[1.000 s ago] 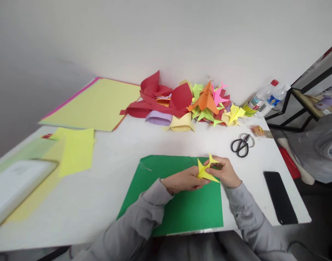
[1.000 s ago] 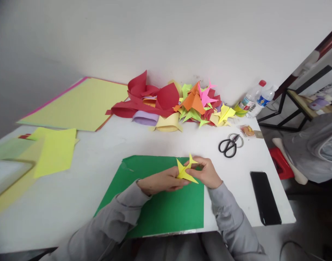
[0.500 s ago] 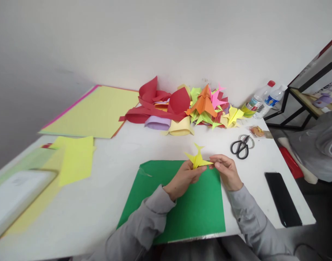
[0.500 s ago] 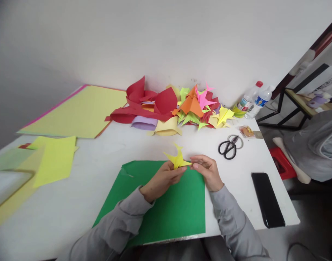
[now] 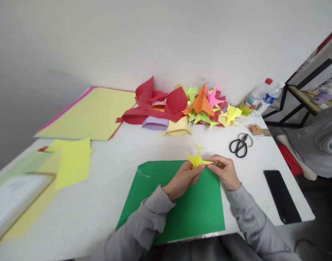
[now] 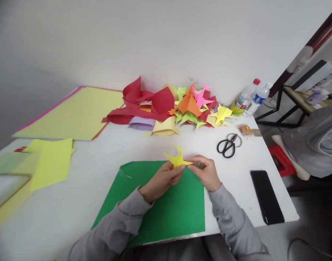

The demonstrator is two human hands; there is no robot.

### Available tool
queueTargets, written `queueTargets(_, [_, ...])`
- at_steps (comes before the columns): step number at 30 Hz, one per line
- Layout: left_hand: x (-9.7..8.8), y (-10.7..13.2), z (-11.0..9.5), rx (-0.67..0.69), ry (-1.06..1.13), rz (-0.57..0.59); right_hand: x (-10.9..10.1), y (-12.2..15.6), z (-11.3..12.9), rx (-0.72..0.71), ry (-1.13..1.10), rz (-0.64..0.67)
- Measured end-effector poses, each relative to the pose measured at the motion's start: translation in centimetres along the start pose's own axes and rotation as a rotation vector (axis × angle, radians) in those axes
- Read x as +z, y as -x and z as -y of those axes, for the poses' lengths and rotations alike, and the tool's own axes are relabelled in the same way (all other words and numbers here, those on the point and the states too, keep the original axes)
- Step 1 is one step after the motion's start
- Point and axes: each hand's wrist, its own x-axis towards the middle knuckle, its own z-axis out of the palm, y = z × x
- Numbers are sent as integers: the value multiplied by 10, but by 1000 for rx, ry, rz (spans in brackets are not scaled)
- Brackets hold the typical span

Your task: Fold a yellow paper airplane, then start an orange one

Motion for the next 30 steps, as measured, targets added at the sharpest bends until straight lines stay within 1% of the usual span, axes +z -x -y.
queueTargets(9, [-4,-1,3,18,-64,-7,-1,-1,0,-9,68,-15])
queueTargets(15, [2,2,-2,85,-191,-74,-1,1,-1,-4,73,-41])
queueTargets(17, [4,3,-4,111,-211,-77,1,1,-1,-1,59,-52])
queueTargets(19, [6,4,-6,122,-201,-65,2,2,-1,-28,80,-62])
queueTargets(21, [5,4,-6,131,-193,-55,3,2,0,-108,150,-73])
queueTargets(27, [2,2,-1,206,-220,-57,4,6,4,-464,486,-89])
queueTargets(30, [1,2,2,243,-191,-83,4,7,5,-606,614,-90])
